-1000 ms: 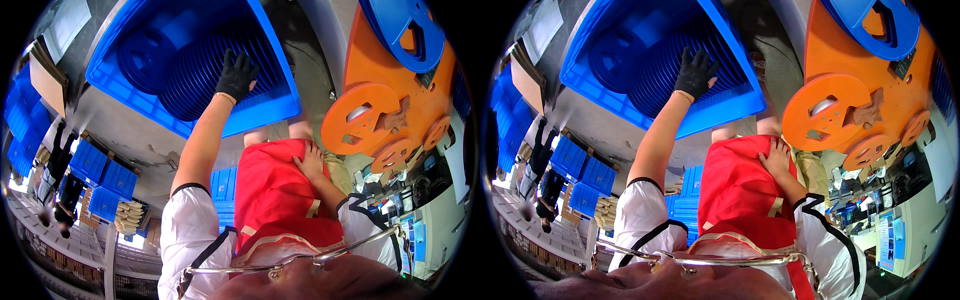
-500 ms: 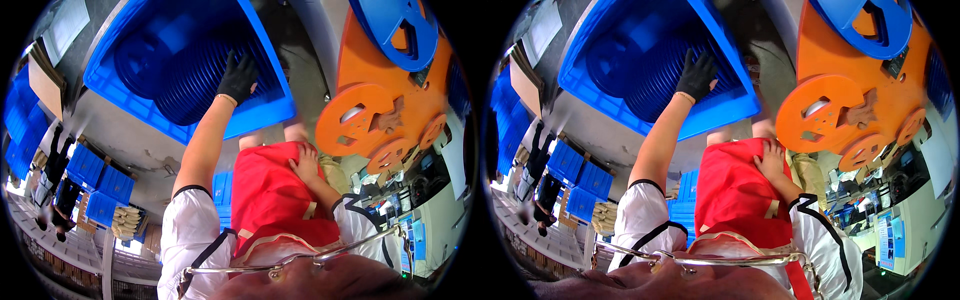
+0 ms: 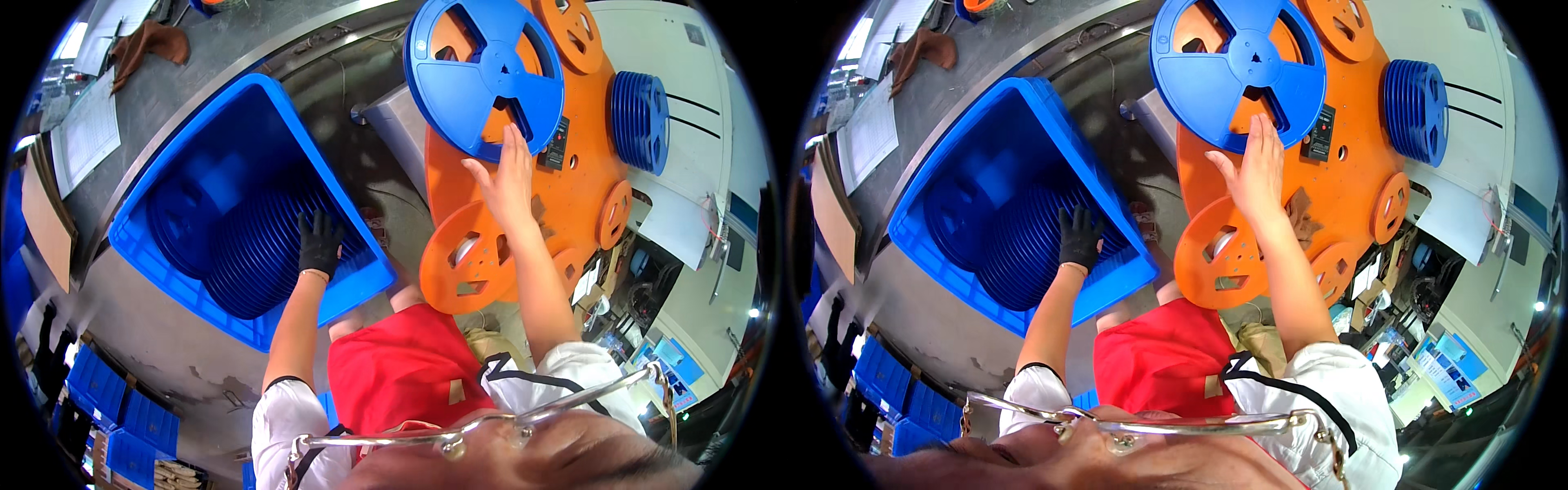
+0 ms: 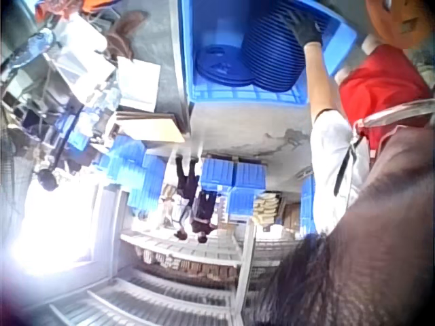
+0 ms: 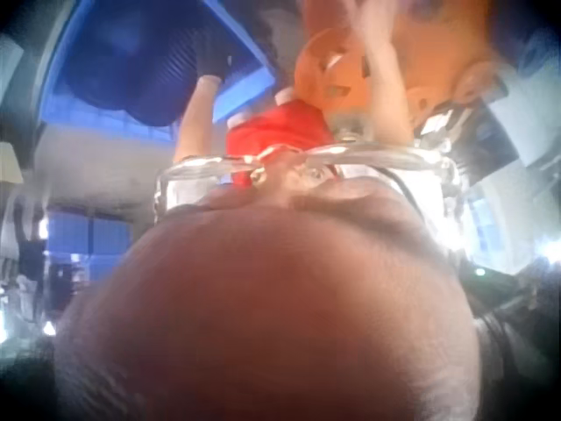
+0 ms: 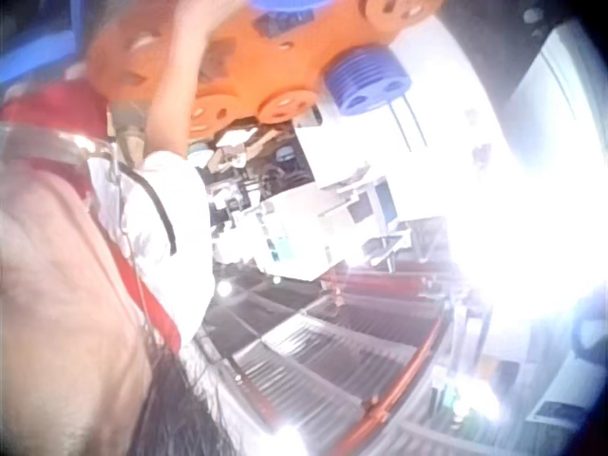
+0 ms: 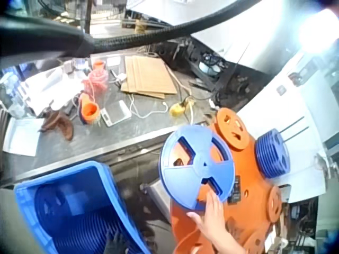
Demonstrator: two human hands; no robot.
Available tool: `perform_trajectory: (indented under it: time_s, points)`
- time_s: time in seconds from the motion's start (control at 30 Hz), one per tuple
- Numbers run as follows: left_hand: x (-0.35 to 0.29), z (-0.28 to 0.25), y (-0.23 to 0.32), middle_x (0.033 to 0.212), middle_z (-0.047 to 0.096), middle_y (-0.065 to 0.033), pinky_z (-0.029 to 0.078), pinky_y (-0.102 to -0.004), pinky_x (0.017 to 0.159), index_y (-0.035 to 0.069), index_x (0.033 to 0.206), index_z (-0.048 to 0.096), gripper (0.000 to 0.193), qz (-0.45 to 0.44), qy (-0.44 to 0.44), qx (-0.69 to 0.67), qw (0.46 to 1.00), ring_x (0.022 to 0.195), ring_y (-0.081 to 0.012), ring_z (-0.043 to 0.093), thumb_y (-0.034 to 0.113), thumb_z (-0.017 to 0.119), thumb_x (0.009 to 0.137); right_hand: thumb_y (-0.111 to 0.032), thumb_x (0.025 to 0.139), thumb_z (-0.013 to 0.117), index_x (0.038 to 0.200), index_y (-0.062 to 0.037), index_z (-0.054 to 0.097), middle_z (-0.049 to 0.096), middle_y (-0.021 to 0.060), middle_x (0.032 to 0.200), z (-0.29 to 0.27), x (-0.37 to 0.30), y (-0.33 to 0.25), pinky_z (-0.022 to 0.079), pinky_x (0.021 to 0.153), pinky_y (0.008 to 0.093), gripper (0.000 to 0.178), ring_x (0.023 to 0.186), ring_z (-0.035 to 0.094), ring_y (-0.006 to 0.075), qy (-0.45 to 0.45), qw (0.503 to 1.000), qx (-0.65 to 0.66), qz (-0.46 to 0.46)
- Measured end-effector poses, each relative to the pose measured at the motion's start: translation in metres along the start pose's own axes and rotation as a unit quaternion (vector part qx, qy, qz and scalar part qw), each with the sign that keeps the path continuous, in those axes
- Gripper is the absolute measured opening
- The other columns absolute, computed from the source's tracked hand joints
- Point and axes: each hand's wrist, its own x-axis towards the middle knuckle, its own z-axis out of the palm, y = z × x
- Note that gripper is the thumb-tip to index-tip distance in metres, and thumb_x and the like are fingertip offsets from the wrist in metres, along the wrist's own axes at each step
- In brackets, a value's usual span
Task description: The person picks up blue plastic spools from an orange table and places them into a blue plastic bin. They repeat this action, stacking the spools neatly inside the bin.
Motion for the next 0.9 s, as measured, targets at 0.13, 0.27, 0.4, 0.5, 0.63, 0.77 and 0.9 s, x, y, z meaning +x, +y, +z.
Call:
perform_trajectory:
  time_s: [0.13, 0.27, 0.4, 0.5, 0.63, 0.77, 0.9]
  points:
    - [0.003, 0.01, 0.013, 0.132, 0.045, -0.0114, 0.016, -0.0599, 0.107, 0.014, 0.121, 0.056, 0.045, 0.009, 0.016, 0.021, 1.0, 0.131, -0.0306, 0.029, 0.022, 0.062, 0.077, -0.028, 0.079, 0.069, 0.116, 0.0003, 0.05, 0.053, 0.0177, 0.118, 0.013, 0.002, 0.024, 0.031, 0.1, 0.0457, 0.05, 0.117, 0.045, 0.0322, -0.111, 0.991, -0.078, -0.008]
    - [0.006, 0.028, 0.021, 0.14, 0.039, -0.01, 0.014, -0.0601, 0.108, 0.012, 0.125, 0.054, 0.046, 0.059, -0.014, 0.066, 0.996, 0.135, -0.0308, 0.024, 0.021, 0.057, 0.08, -0.019, 0.078, 0.067, 0.098, -0.0017, 0.057, 0.061, 0.0137, 0.098, -0.033, 0.005, 0.005, 0.036, 0.094, 0.0465, 0.028, 0.097, 0.057, 0.0317, 0.115, 0.986, 0.026, -0.121]
    - [0.015, 0.078, 0.039, 0.142, 0.038, -0.0079, 0.01, -0.0599, 0.109, 0.009, 0.131, 0.047, 0.049, 0.052, 0.029, 0.043, 0.997, 0.137, -0.0293, 0.022, 0.017, 0.049, 0.083, -0.026, 0.094, 0.046, 0.094, 0.0033, 0.058, 0.059, 0.0128, 0.084, -0.077, -0.022, -0.011, 0.046, 0.077, 0.0343, 0.031, 0.079, 0.057, 0.0225, 0.198, 0.835, 0.512, 0.033]
    - [0.019, 0.079, 0.048, 0.142, 0.038, -0.0075, 0.01, -0.0594, 0.11, 0.009, 0.133, 0.045, 0.048, 0.039, -0.023, 0.048, 0.998, 0.136, -0.0283, 0.024, 0.017, 0.044, 0.086, -0.04, 0.097, 0.028, 0.083, -0.0084, 0.051, 0.047, 0.0043, 0.065, -0.091, -0.038, -0.032, 0.046, 0.068, 0.0389, 0.041, 0.063, 0.05, 0.0191, 0.172, 0.687, 0.686, 0.163]
    - [0.004, 0.085, 0.049, 0.142, 0.037, -0.0042, 0.01, -0.0631, 0.108, 0.012, 0.136, 0.041, 0.048, 0.021, -0.057, 0.142, 0.988, 0.136, -0.0276, 0.025, 0.02, 0.039, 0.089, -0.041, 0.097, 0.028, 0.084, -0.0103, 0.051, 0.046, 0.0025, 0.062, -0.075, -0.054, -0.053, 0.044, 0.062, 0.0375, 0.04, 0.057, 0.047, 0.0171, 0.087, 0.548, 0.762, 0.334]
    - [-0.001, 0.106, 0.045, 0.14, 0.039, -0.0059, 0.017, -0.0542, 0.11, 0.012, 0.138, 0.037, 0.05, 0.004, 0.009, 0.136, 0.991, 0.134, -0.0243, 0.03, 0.018, 0.042, 0.089, -0.04, 0.097, 0.028, 0.083, -0.0101, 0.049, 0.045, 0.0016, 0.06, -0.053, -0.065, -0.073, 0.044, 0.061, 0.0361, 0.04, 0.054, 0.046, 0.0167, 0.031, 0.514, 0.753, 0.411]
    - [0.002, 0.147, 0.044, 0.141, 0.038, -0.008, 0.016, -0.0504, 0.111, 0.009, 0.136, 0.039, 0.047, -0.072, 0.029, -0.334, 0.939, 0.134, -0.0276, 0.027, 0.016, 0.042, 0.09, -0.038, 0.098, 0.028, 0.084, -0.0083, 0.049, 0.046, 0.0032, 0.062, -0.042, -0.084, -0.087, 0.045, 0.062, 0.0357, 0.039, 0.054, 0.048, 0.0167, -0.016, 0.557, 0.719, 0.416]
